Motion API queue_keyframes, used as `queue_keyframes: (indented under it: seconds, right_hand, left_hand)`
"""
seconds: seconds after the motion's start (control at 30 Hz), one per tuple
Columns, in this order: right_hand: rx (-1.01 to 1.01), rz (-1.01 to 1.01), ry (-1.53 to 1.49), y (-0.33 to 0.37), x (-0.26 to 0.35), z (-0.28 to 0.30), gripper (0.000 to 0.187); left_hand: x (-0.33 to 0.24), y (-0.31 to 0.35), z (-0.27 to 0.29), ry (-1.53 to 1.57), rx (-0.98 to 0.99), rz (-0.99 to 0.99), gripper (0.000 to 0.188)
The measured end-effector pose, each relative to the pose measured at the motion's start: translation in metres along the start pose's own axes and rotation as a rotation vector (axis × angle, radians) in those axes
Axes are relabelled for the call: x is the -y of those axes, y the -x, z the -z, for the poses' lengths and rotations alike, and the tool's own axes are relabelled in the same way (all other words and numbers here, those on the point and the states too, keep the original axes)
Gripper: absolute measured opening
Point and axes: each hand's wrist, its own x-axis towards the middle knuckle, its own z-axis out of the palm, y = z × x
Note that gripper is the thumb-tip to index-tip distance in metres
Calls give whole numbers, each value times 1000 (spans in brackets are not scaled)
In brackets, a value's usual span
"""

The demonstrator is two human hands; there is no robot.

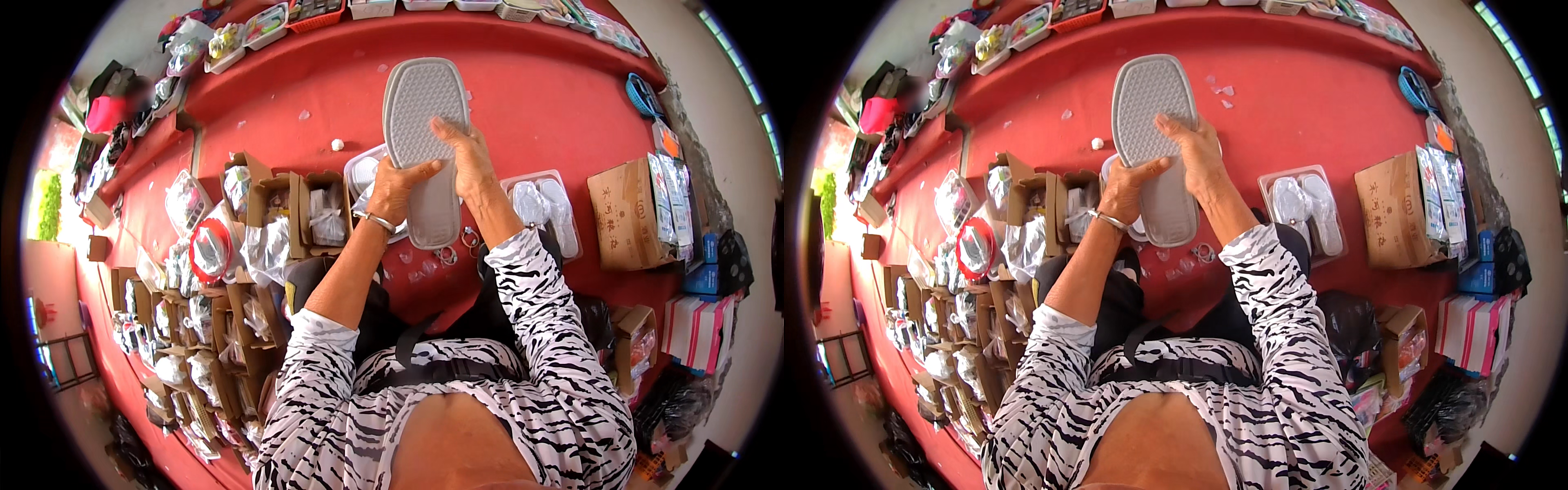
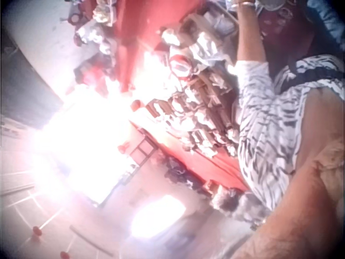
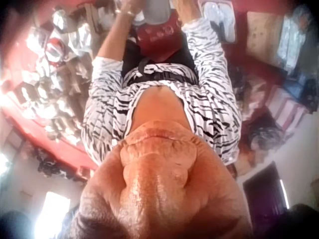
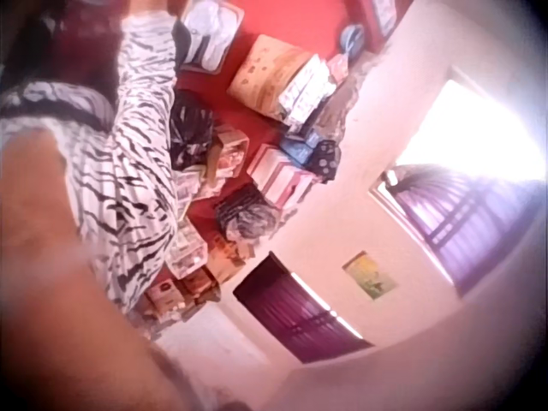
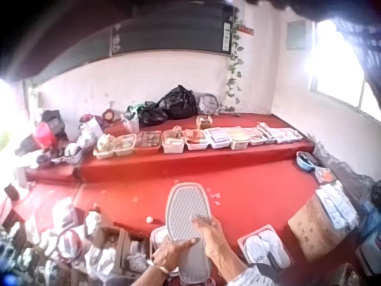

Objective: The person inspects a pair of white slippers, turning them over to check the soles and upper surfaces. They then place the slippers into a clear plastic bag, seal it, and secure the package with a rubber band. The person repeats this process for a second pair of slippers, placing the finished packages into a plastic tray.

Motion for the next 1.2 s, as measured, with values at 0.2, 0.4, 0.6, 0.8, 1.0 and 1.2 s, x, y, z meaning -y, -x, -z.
queue_keyframes:
  seconds: [0.2, 0.4, 0.6, 0.8, 1.0, 1.2]
  right_hand:
    - [-52, 10, -65, -4, -1, -1, 35]
    - [-40, -11, -131, -24, -14, 9, 35]
    - [374, 182, 1270, -38, -110, 44, 22]
    - [429, -180, 1654, 18, -208, 31, 48]
    - [128, -117, 778, -18, -239, 72, 37]
    - [-20, 104, 467, -58, -119, 36, 24]
  left_hand:
    - [-1, -3, 2, -93, 49, -128, 43]
    - [-40, -13, 51, 46, -241, -214, 34]
    - [-66, -19, 111, 443, -491, -432, 33]
    - [-74, -11, 125, 438, -505, -413, 27]
    - [-83, -3, 110, 489, -521, -288, 27]
    - [-76, -11, 105, 443, -339, -178, 27]
